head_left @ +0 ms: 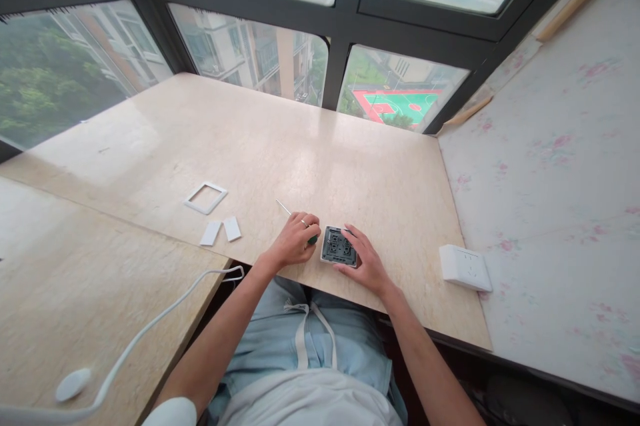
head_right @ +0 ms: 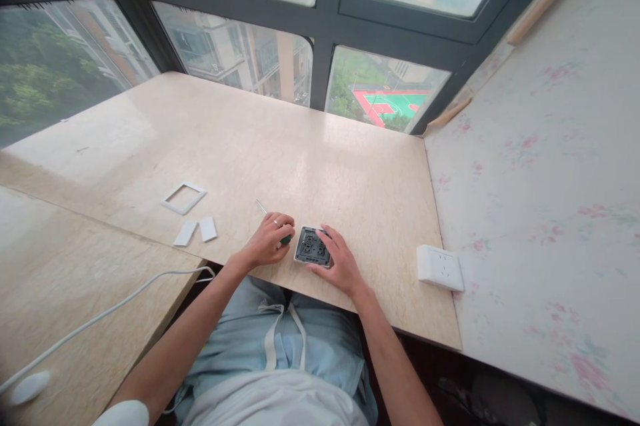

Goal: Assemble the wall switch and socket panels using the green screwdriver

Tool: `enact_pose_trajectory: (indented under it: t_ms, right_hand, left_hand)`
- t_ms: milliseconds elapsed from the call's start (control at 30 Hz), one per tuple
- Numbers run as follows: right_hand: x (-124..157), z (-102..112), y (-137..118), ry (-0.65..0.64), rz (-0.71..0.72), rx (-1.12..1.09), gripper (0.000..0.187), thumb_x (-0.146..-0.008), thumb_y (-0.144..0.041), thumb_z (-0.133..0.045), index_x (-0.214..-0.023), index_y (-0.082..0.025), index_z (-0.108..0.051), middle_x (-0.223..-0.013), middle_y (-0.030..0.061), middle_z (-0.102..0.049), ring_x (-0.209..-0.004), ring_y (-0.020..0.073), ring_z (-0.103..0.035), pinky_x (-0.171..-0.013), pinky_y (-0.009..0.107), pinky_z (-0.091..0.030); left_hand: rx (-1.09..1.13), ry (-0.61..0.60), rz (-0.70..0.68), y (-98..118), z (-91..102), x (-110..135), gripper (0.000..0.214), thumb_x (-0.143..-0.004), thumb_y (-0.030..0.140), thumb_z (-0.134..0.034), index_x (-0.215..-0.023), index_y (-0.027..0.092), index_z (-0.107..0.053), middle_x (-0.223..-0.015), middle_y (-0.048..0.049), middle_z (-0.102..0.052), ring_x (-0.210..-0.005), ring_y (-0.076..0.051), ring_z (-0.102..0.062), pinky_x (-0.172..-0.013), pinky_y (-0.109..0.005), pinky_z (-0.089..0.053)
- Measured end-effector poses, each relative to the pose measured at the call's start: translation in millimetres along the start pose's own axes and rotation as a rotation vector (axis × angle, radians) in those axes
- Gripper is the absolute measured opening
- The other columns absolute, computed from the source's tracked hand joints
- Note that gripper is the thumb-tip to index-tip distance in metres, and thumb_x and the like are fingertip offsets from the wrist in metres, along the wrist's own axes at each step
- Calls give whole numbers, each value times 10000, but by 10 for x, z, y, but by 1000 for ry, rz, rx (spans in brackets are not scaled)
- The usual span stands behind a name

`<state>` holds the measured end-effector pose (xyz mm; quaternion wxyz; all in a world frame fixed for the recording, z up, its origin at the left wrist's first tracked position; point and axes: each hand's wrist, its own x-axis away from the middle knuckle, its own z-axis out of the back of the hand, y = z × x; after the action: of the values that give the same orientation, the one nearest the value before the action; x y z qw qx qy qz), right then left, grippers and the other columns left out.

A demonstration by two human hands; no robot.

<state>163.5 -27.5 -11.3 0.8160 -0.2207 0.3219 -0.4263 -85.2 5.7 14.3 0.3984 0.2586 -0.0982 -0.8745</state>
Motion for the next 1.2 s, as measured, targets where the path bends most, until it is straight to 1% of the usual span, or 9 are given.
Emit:
enact_pose_trajectory:
  t_ms: [167, 267, 333, 467, 600, 867, 967, 1100, 1200]
  right_hand:
    - [26, -19, 31, 23, 2, -14, 754, -827, -418, -734, -1491, -281, -403, -1547, 128, -420, -1423, 296, -415, -1149, 505, -399]
    - [35, -22, 43, 33, 18, -23, 735, -822, -411, -744, -1477, -284, -433, -1561, 126, -402, -1425, 294, -416, -1141, 500, -412]
    - [36, -22, 45, 42, 25, -21, 735, -813, -410, -755, -1469, -285, -447, -1559, 130, -404, -1420, 295, -423, -1137, 504, -417]
    - [34, -22, 39, 60, 38, 10, 742, -805, -401, -766, -1468, -287, -453, -1553, 130, -416, -1409, 302, -439, -1129, 511, -428]
    - [27, -16, 32, 63, 44, 42, 743, -798, -395, -773, -1464, -281, -464, -1545, 131, -428, -1396, 303, -458, -1116, 501, -449]
    - [9, 46, 25, 28, 64, 144, 745, -797, -432, -766, -1461, -264, -472, -1535, 149, -439, -1371, 310, -490, -1090, 489, -476]
    - [21, 38, 8, 21, 63, 168, 749, -811, -440, -750, -1474, -260, -452, -1532, 154, -443, -1371, 310, -489, -1090, 491, -475]
    - [45, -6, -2, 35, 40, 176, 758, -833, -434, -725, -1501, -285, -399, -1521, 139, -458, -1374, 308, -483, -1096, 505, -465]
    - [52, -25, 8, 30, 31, 172, 741, -844, -441, -709, -1499, -287, -399, -1510, 139, -467, -1366, 308, -488, -1091, 506, -467]
  left_hand:
    - [39, 28, -3, -57, -51, 68, 274, -676, 17, -520, -876, 199, -568, -1171, -105, -596, -1171, -279, -496, -999, -467, -425]
    - [59, 33, -12, -106, -60, 103, 294, -665, 21, -529, -893, 204, -557, -1245, -103, -573, -1313, -293, -426, -1137, -532, -324]
    - [64, 19, -17, -131, -60, 116, 259, -689, 55, -550, -899, 207, -548, -1281, -105, -560, -1365, -303, -389, -1184, -561, -259]
    - [113, 26, -13, -157, -73, 124, 120, -778, 143, -575, -859, 208, -517, -1261, -117, -574, -1379, -306, -389, -1179, -557, -298]
    - [149, 42, -1, -169, -104, 124, 87, -816, 141, -554, -850, 206, -506, -1249, -120, -583, -1369, -286, -412, -1159, -520, -359]
    - [124, 19, 9, -162, -79, 125, 255, -811, 121, -519, -1053, 188, -564, -1313, -114, -580, -1452, -295, -330, -1228, -574, -222]
    - [130, 42, 1, -113, -37, 139, 344, -830, 133, -503, -1166, 180, -557, -1355, -119, -569, -1456, -295, -329, -1225, -588, -211]
    - [120, 91, -57, 68, -57, 176, 445, -889, 184, -492, -1333, 188, -498, -1417, -129, -535, -1450, -296, -346, -1214, -593, -225]
    - [80, 87, -97, 232, -120, 174, 413, -937, 268, -510, -1342, 193, -519, -1413, -139, -543, -1427, -306, -386, -1199, -588, -261]
